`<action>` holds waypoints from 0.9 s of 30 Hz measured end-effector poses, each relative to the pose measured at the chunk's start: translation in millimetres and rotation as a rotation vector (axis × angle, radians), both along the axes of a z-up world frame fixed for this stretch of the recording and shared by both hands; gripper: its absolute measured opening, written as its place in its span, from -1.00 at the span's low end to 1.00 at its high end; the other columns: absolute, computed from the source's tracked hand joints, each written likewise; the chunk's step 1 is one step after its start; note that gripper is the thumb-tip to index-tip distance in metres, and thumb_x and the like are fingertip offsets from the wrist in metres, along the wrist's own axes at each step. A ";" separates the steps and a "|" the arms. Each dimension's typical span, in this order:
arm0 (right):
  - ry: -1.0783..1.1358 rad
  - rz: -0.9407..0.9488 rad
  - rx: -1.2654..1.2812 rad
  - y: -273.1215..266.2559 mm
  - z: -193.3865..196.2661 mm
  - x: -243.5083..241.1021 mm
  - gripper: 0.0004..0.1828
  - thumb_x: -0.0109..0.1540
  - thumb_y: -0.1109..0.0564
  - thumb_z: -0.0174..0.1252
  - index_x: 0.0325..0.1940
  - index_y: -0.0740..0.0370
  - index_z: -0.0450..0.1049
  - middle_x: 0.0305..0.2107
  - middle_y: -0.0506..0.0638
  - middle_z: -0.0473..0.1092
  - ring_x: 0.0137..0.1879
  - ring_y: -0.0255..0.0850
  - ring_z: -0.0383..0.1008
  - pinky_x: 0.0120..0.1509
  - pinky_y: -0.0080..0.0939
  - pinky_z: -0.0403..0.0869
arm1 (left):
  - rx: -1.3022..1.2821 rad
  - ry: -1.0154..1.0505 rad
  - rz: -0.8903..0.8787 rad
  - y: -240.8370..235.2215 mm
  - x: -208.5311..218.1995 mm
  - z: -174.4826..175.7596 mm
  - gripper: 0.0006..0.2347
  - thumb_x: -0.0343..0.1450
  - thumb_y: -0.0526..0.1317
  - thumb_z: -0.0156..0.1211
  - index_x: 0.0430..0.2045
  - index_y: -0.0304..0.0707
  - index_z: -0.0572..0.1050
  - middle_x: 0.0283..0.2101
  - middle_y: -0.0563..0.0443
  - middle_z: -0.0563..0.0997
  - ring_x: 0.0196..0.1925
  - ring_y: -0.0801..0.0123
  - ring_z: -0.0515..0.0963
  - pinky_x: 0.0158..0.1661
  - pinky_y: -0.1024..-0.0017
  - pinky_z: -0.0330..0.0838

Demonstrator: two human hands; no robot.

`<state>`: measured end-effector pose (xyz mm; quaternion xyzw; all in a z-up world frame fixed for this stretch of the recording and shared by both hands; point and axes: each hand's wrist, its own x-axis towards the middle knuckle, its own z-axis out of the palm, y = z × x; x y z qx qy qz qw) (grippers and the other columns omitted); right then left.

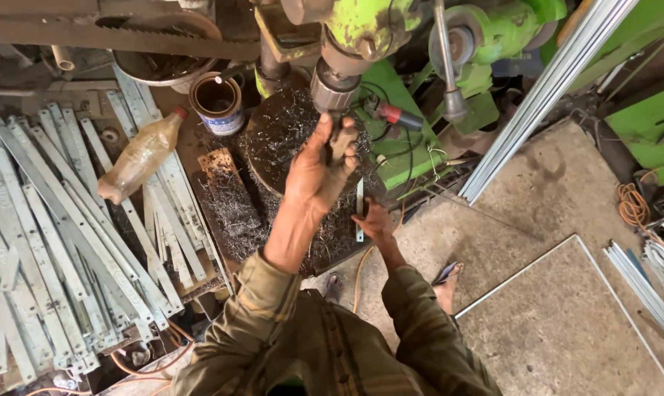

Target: Use a drill press to create holes in metal components on a fabrication floor.

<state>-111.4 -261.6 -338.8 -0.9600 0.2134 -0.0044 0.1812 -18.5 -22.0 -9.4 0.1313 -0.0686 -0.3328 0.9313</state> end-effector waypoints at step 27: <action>-0.896 0.674 -0.530 51.1 315.6 -87.5 -0.77 0.37 0.14 0.12 -0.34 0.14 0.25 -0.68 -0.07 0.20 -0.62 -0.14 0.26 -0.55 -0.03 0.32 | 0.265 0.045 0.025 1.2 1.1 8.6 -0.70 0.40 -0.01 0.33 -0.29 -0.32 0.63 -0.26 -0.03 0.68 -0.32 0.39 0.62 -0.27 0.46 0.57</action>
